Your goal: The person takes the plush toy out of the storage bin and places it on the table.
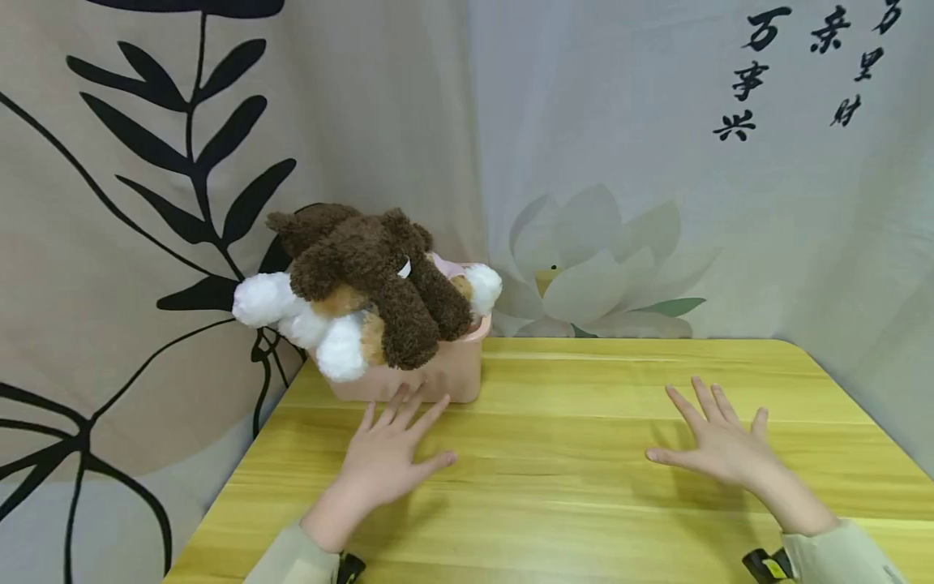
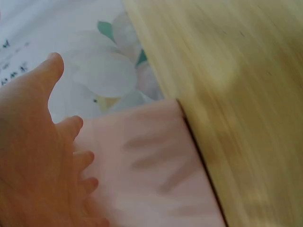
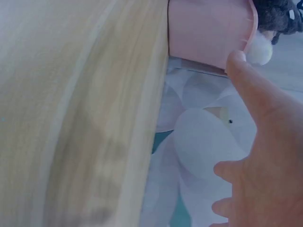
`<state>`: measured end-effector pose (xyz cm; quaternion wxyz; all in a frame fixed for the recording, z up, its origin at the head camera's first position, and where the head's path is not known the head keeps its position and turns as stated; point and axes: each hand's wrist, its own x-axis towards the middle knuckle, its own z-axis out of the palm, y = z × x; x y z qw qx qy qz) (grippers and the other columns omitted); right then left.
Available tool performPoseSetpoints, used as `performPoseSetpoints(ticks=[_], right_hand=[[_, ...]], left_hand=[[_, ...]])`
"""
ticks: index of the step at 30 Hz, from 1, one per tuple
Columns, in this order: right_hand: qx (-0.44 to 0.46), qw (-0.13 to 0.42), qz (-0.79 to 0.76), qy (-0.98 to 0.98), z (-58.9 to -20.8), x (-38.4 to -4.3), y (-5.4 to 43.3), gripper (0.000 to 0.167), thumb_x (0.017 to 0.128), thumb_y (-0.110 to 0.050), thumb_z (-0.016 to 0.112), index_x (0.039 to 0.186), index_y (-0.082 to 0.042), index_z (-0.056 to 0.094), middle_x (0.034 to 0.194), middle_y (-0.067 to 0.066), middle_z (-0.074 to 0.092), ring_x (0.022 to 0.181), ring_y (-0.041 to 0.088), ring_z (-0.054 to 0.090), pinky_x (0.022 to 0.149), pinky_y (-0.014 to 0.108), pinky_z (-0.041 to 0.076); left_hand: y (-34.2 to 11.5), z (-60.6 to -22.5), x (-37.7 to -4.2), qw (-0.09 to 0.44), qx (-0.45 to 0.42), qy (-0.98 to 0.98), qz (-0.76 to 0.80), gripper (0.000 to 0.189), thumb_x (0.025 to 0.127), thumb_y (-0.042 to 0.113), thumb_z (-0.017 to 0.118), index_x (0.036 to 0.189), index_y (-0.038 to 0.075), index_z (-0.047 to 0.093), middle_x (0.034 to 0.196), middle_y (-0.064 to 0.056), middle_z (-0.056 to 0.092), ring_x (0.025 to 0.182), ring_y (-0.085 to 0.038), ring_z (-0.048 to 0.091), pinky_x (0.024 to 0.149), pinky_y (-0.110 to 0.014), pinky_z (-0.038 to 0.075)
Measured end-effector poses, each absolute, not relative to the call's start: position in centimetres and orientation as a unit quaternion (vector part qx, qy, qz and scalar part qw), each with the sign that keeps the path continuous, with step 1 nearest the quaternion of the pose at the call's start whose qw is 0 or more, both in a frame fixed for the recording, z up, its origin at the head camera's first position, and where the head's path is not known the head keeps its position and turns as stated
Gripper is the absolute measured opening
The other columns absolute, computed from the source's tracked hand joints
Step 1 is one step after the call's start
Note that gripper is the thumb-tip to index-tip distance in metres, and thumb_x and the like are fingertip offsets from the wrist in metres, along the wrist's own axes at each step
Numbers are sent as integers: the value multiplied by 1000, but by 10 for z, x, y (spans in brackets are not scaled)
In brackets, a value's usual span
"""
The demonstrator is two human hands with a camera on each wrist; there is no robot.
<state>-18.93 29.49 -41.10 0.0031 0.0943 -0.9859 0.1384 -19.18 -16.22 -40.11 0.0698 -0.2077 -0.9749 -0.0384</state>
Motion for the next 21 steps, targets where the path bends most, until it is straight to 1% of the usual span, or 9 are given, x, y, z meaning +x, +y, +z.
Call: performPoseSetpoints(ticks=[4, 7, 9, 11, 13, 16, 18, 21], right_hand=[[109, 19, 131, -985, -403, -177, 295, 104, 79, -69, 60, 157, -19, 11, 157, 28, -1, 139, 54, 1, 85, 82, -13], [119, 26, 127, -984, -393, -166, 291, 103, 79, -69, 61, 157, -23, 11, 159, 24, 1, 140, 52, 4, 87, 82, -11], [129, 30, 127, -983, -387, -162, 285, 103, 79, -70, 61, 157, -25, 11, 160, 21, 2, 141, 50, 5, 89, 81, -12], [140, 33, 125, -982, -382, -160, 278, 102, 78, -71, 60, 157, -27, 12, 160, 18, 2, 142, 48, 5, 90, 79, -13], [155, 37, 124, -979, -378, -158, 271, 101, 78, -72, 60, 156, -27, 14, 160, 17, 4, 143, 47, 7, 92, 80, -10], [173, 44, 118, -977, -376, -158, 262, 101, 77, -73, 59, 156, -27, 17, 160, 16, 6, 143, 46, 9, 93, 80, -6], [180, 50, 116, -975, -375, -157, 258, 101, 76, -74, 59, 156, -27, 17, 161, 16, 6, 143, 45, 9, 94, 80, -7], [184, 56, 117, -974, -375, -155, 257, 102, 76, -74, 59, 156, -26, 18, 161, 15, 5, 144, 44, 7, 94, 77, -11]], left_hand=[[-151, -394, -179, 70, -228, -970, -39, 78, 87, 78, 27, 154, 37, 19, 160, 4, 6, 146, -28, 9, 110, -60, 5], [-139, -390, -173, 70, -256, -963, -43, 78, 87, 78, 27, 154, 38, 18, 160, 5, 5, 147, -28, 9, 110, -61, 8], [-130, -389, -173, 71, -278, -957, -44, 78, 87, 78, 27, 154, 39, 16, 160, 6, 3, 147, -27, 8, 109, -62, 10], [-122, -387, -175, 73, -297, -951, -44, 78, 87, 78, 27, 154, 40, 13, 160, 7, 2, 147, -25, 5, 110, -62, 9], [-114, -387, -178, 74, -313, -946, -43, 78, 87, 77, 29, 154, 41, 11, 160, 7, 2, 147, -26, 4, 109, -62, 9], [-105, -386, -183, 82, -329, -940, -37, 77, 88, 77, 31, 154, 41, 12, 161, 6, 4, 147, -26, 3, 110, -62, 9], [-100, -386, -186, 84, -336, -937, -31, 77, 88, 76, 31, 154, 40, 13, 161, 5, 6, 147, -26, 3, 109, -62, 10], [-90, -387, -191, 76, -345, -935, -31, 77, 88, 77, 31, 154, 41, 12, 161, 5, 5, 147, -24, 0, 110, -61, 9]])
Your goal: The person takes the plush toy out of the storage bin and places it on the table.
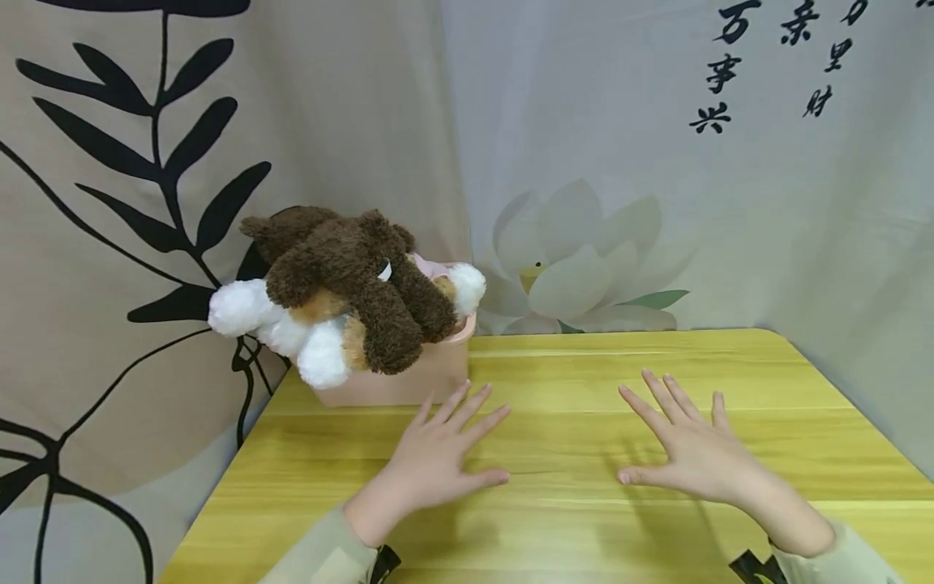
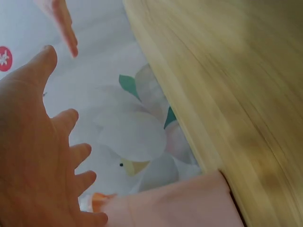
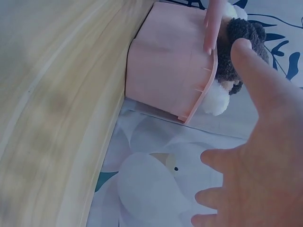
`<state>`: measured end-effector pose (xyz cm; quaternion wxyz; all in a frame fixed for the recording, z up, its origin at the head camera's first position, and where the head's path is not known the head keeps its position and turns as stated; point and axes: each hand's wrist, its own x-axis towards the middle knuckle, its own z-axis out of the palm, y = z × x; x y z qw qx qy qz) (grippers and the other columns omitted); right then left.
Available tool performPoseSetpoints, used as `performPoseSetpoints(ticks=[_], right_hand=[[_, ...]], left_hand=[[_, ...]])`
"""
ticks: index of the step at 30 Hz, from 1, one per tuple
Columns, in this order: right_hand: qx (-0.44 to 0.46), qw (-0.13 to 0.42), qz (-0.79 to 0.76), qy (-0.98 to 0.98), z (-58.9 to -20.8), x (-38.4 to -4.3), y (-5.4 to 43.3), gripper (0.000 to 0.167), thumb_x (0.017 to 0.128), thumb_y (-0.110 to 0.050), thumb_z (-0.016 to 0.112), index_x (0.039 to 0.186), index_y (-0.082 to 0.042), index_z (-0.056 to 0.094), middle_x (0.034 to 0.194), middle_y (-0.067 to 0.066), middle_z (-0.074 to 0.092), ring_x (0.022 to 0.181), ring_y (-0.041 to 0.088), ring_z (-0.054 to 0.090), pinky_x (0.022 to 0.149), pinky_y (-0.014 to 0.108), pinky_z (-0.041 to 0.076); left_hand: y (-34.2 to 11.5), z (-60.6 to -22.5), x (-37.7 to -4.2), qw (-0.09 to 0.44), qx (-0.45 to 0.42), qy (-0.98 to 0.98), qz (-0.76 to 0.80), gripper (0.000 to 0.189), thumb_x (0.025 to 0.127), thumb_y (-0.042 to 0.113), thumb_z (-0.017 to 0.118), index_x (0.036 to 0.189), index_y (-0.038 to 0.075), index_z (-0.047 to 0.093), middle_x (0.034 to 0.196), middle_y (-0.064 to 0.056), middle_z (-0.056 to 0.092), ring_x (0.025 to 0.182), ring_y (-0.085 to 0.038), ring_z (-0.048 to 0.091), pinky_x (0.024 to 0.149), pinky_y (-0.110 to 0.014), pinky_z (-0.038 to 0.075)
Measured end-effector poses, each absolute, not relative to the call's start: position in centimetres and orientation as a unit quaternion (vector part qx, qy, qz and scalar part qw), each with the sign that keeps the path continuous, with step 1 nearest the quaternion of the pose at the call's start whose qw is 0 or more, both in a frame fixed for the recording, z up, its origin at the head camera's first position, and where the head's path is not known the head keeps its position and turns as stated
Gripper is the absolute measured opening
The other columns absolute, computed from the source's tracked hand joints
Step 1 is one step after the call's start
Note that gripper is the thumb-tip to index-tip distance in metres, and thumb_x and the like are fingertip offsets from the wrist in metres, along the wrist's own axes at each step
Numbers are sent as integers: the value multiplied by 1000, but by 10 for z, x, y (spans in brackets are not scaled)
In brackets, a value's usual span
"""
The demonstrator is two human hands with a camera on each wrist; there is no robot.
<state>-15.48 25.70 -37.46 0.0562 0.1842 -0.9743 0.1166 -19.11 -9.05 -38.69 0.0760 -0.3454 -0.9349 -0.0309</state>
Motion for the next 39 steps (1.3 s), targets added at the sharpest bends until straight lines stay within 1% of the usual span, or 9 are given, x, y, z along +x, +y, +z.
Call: performPoseSetpoints(ticks=[4, 9, 13, 19, 22, 26, 32, 35, 39], right_hand=[[188, 58, 114, -974, -372, -153, 254, 102, 75, -75, 59, 155, -25, 21, 161, 15, 5, 144, 44, 8, 94, 77, -11], [193, 70, 113, -972, -369, -154, 249, 101, 75, -76, 59, 155, -26, 22, 161, 14, 5, 143, 44, 10, 96, 78, -7], [196, 76, 115, -971, -367, -157, 246, 102, 75, -75, 59, 155, -26, 22, 161, 12, 2, 143, 45, 9, 96, 78, -7], [197, 76, 120, -970, -364, -158, 249, 101, 76, -73, 60, 155, -25, 21, 161, 12, -3, 144, 43, 6, 96, 77, -9], [202, 80, 123, -968, -361, -160, 248, 100, 77, -71, 61, 155, -24, 22, 161, 13, -1, 144, 43, 6, 95, 79, -6], [214, 91, 137, -963, -353, -169, 240, 100, 76, -70, 63, 155, -23, 23, 161, 13, 1, 145, 41, 6, 94, 81, 0], [252, 102, 181, -945, -329, -202, 213, 101, 75, -69, 66, 154, -23, 24, 161, 10, 4, 145, 39, 8, 98, 78, 2], [272, 109, 205, -934, -315, -224, 193, 100, 76, -65, 69, 154, -22, 24, 161, 11, 9, 144, 39, 13, 100, 76, 5], [294, 127, 244, -915, -295, -251, 158, 99, 77, -58, 72, 154, -20, 24, 159, 13, 15, 142, 39, 21, 103, 72, 13]], left_hand=[[-77, -385, -195, 67, -362, -929, -40, 77, 87, 77, 32, 153, 42, 11, 161, 7, 2, 147, -22, -3, 111, -58, 4], [-68, -381, -197, 76, -374, -924, -17, 77, 86, 79, 24, 153, 43, 8, 160, 7, -1, 147, -21, -4, 112, -55, -2], [-70, -380, -199, 76, -364, -928, -3, 78, 85, 81, 19, 152, 43, 6, 160, 7, -3, 146, -21, -6, 112, -55, -2], [-78, -383, -203, 91, -336, -937, -22, 74, 90, 74, 31, 153, 42, 9, 161, 4, -2, 147, -26, -2, 111, -58, 5], [-83, -385, -209, 136, -314, -939, -36, 72, 93, 67, 38, 154, 38, 16, 162, -2, 3, 147, -31, 5, 111, -60, 12], [-88, -391, -222, 203, -288, -935, -32, 72, 93, 62, 45, 154, 31, 23, 161, -10, 11, 145, -36, 13, 111, -59, 16], [-89, -405, -234, 267, -269, -925, -11, 75, 89, 60, 55, 152, 26, 32, 159, -13, 15, 144, -36, 17, 110, -60, 17], [-88, -410, -236, 281, -256, -925, -15, 75, 87, 56, 61, 151, 27, 34, 160, -11, 15, 145, -34, 16, 110, -59, 17], [-84, -411, -237, 286, -248, -925, -37, 72, 87, 51, 65, 150, 30, 36, 160, -6, 14, 146, -31, 13, 110, -60, 18]])
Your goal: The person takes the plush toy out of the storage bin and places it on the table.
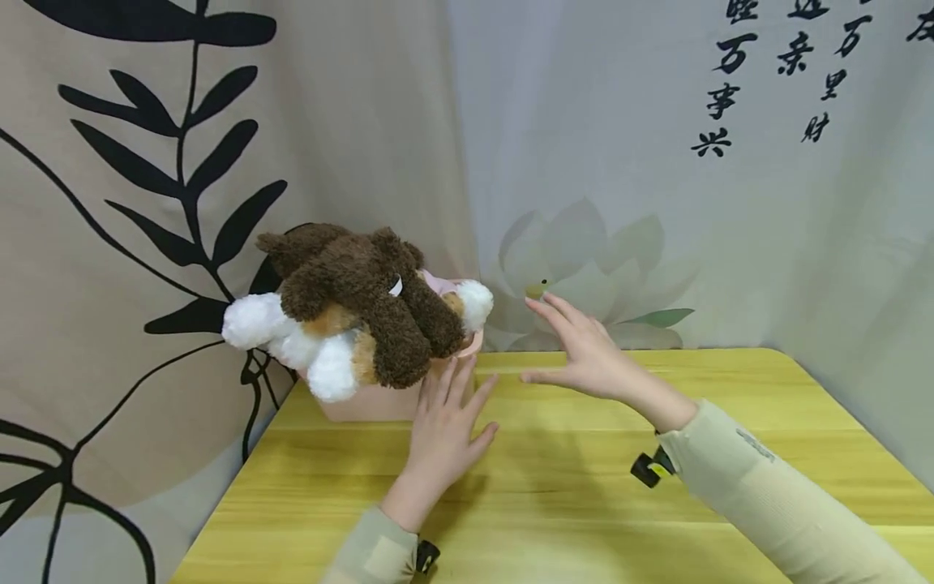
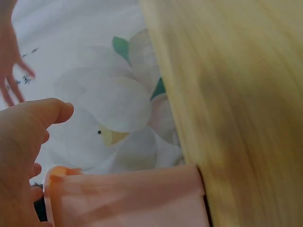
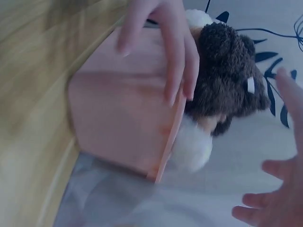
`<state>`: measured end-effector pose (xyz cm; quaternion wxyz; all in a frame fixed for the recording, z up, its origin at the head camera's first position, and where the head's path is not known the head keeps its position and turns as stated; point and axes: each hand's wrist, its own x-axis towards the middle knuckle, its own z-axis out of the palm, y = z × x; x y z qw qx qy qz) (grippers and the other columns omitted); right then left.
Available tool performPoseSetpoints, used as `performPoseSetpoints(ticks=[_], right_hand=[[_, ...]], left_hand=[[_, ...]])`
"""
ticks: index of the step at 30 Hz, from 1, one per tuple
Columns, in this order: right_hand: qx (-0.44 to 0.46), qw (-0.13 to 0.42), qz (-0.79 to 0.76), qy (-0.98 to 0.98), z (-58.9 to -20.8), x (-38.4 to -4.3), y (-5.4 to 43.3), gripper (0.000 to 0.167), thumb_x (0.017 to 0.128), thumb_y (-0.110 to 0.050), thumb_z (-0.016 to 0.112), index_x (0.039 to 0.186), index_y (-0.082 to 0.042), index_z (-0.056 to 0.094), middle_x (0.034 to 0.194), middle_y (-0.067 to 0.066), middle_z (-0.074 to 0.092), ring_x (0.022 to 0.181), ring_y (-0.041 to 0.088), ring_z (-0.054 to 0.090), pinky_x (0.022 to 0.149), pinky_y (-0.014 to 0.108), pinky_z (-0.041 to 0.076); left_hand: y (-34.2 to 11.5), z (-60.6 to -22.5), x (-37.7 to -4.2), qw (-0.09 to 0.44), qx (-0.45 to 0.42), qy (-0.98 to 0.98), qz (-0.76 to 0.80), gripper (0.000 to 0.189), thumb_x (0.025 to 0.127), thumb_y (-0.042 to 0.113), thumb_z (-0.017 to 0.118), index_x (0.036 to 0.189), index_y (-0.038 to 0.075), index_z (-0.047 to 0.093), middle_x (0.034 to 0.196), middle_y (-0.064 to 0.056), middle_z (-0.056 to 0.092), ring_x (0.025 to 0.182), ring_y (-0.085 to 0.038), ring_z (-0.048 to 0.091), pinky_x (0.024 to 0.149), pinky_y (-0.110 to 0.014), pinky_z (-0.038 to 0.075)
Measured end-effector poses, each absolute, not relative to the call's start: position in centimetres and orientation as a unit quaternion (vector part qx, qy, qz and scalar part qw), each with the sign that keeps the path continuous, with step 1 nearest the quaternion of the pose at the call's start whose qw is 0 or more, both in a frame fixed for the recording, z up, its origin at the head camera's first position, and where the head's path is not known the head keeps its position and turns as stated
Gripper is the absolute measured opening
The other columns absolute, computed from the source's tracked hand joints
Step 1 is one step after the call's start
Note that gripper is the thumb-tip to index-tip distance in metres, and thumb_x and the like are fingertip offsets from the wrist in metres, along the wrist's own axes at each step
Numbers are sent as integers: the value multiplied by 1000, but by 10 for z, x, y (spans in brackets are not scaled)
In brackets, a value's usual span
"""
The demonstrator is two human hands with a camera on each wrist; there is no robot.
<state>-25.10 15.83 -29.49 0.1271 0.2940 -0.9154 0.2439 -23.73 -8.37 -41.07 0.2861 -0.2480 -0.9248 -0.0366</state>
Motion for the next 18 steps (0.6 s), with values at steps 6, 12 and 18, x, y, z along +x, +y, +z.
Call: performPoseSetpoints(ticks=[6, 12, 18], right_hand=[[326, 151, 265, -895, -266, -277, 96, 97, 80, -60, 69, 156, -25, 18, 159, 10, 18, 143, 31, 23, 105, 65, 21], [322, 146, 299, -887, -242, -295, 45, 103, 76, -64, 69, 155, -32, 12, 159, 6, 16, 141, 29, 26, 105, 59, 30], [305, 143, 331, -882, -218, -311, -6, 113, 69, -70, 71, 155, -37, 5, 159, 8, 12, 134, 30, 38, 98, 52, 41]], left_hand=[[-85, -411, -239, 289, -232, -927, -55, 73, 86, 48, 68, 150, 31, 36, 161, -3, 12, 144, -31, 16, 104, -63, 28], [-89, -414, -240, 282, -225, -931, -61, 75, 86, 48, 67, 151, 32, 33, 161, -6, 13, 146, -30, 13, 105, -62, 28], [-86, -413, -239, 285, -234, -927, -68, 59, 87, 47, 67, 140, 28, 51, 161, -6, 13, 148, -26, 5, 110, -60, 19]])
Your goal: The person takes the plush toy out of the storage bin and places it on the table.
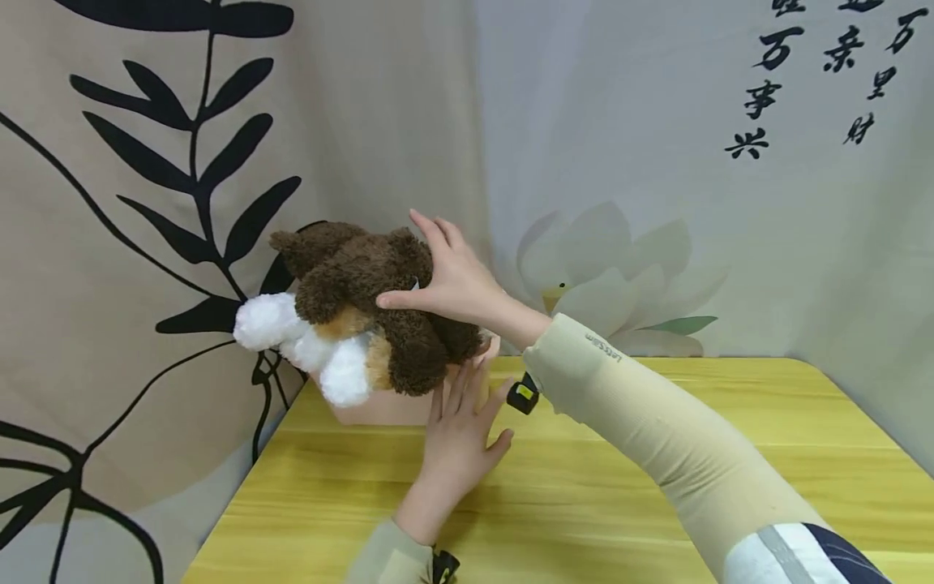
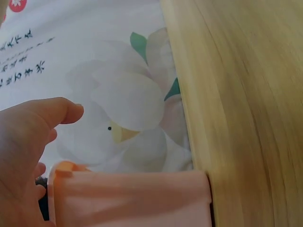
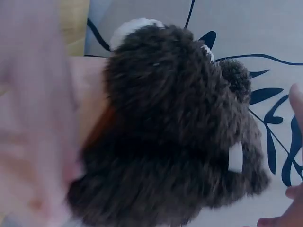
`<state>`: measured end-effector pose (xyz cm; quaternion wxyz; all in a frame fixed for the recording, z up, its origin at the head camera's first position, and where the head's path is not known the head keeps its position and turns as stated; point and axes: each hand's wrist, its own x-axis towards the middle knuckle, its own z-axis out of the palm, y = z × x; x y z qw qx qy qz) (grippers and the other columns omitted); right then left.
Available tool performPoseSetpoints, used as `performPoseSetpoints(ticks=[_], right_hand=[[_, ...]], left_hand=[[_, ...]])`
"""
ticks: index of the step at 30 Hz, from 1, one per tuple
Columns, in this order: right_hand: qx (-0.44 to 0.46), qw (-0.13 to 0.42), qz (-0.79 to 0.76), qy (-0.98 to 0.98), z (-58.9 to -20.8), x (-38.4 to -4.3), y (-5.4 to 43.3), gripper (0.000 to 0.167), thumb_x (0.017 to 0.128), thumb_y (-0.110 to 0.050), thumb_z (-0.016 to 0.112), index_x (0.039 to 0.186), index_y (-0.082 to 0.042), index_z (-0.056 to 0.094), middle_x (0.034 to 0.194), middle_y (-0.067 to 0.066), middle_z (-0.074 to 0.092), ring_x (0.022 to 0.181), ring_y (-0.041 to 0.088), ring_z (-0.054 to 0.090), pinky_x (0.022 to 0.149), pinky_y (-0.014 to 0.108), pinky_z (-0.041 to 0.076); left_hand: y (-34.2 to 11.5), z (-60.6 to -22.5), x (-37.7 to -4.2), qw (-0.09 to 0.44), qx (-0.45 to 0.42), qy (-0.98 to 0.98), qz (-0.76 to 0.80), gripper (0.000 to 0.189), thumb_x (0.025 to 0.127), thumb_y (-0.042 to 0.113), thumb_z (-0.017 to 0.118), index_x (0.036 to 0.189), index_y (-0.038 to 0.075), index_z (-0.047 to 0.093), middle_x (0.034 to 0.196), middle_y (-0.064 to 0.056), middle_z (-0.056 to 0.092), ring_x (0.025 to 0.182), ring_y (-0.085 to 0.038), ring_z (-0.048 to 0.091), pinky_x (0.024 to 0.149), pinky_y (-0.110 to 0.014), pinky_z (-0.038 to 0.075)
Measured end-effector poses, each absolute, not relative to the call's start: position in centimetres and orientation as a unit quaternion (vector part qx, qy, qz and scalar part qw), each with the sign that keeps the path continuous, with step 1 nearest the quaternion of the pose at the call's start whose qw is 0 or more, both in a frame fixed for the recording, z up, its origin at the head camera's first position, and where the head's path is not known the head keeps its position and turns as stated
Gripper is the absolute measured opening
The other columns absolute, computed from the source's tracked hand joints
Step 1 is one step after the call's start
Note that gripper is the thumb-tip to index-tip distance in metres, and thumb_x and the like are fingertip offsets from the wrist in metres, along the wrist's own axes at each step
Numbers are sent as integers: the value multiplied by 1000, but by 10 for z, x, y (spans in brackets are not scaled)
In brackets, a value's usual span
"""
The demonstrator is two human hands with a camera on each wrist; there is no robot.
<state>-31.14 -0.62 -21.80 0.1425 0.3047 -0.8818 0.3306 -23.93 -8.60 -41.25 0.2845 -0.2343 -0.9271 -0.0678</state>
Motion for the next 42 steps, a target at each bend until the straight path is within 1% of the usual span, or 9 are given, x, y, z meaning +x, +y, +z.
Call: performPoseSetpoints(ticks=[4, 7, 11, 14, 19, 22, 25, 33, 42], right_hand=[[286, 122, 294, -904, -211, -316, -27, 117, 66, -75, 69, 155, -38, 3, 159, 12, 5, 138, 36, 31, 93, 53, 44], [270, 90, 267, -921, -211, -320, -34, 114, 67, -72, 71, 155, -37, 6, 158, 18, 2, 135, 39, 34, 91, 53, 45], [261, 64, 269, -925, -214, -328, -34, 101, 75, -54, 76, 154, -34, 15, 155, 27, 6, 98, 33, 61, 75, 44, 50], [261, 74, 302, -914, -215, -335, -28, 89, 81, -39, 75, 152, -31, 22, 153, 28, 12, 68, 25, 59, 61, 38, 47], [249, 107, 354, -895, -213, -343, -13, 81, 83, -34, 73, 150, -27, 28, 153, 24, 15, 98, 29, 59, 75, 42, 48], [235, 125, 386, -883, -210, -345, -3, 81, 83, -32, 73, 150, -26, 29, 155, 22, 14, 129, 35, 43, 92, 48, 45], [221, 145, 420, -868, -206, -346, 5, 80, 83, -32, 74, 149, -26, 30, 157, 20, 14, 141, 34, 27, 99, 51, 40], [213, 195, 465, -837, -191, -342, 33, 80, 81, -29, 74, 148, -26, 31, 154, 9, 26, 139, 27, 28, 96, 45, 41], [194, 211, 576, -765, -201, -328, 94, 75, 78, -19, 73, 143, -25, 38, 143, 4, 40, 127, 21, 42, 100, 46, 38]], left_hand=[[-74, -411, -235, 266, -236, -933, -55, 48, 88, 50, 63, 131, 29, 60, 159, -8, 19, 148, -26, 2, 112, -57, 14], [-66, -409, -233, 264, -245, -932, -47, 57, 89, 51, 62, 141, 33, 49, 156, -9, 29, 146, -29, 13, 113, -56, 13], [-64, -408, -233, 289, -254, -921, -58, 60, 88, 49, 64, 143, 32, 47, 154, -11, 31, 145, -31, 17, 111, -59, 18], [-68, -406, -237, 305, -253, -915, -81, 56, 88, 47, 65, 139, 28, 54, 157, -12, 24, 147, -29, 12, 108, -61, 22], [-74, -406, -248, 310, -234, -914, -114, 62, 87, 44, 66, 141, 17, 51, 155, -9, 29, 143, -27, 25, 108, -60, 23], [-80, -409, -258, 333, -225, -907, -123, 61, 88, 41, 66, 143, 18, 49, 149, -7, 39, 137, -27, 35, 108, -60, 24], [-89, -413, -269, 385, -223, -885, -138, 61, 88, 35, 66, 143, 17, 48, 141, -7, 49, 130, -28, 43, 104, -57, 32], [-88, -415, -287, 490, -224, -826, -164, 40, 90, 19, 67, 128, 9, 61, 125, -10, 60, 117, -30, 55, 94, -46, 45], [-67, -416, -303, 494, -222, -823, -174, 22, 92, 24, 64, 109, 10, 63, 108, -9, 61, 105, -29, 55, 93, -45, 43]])
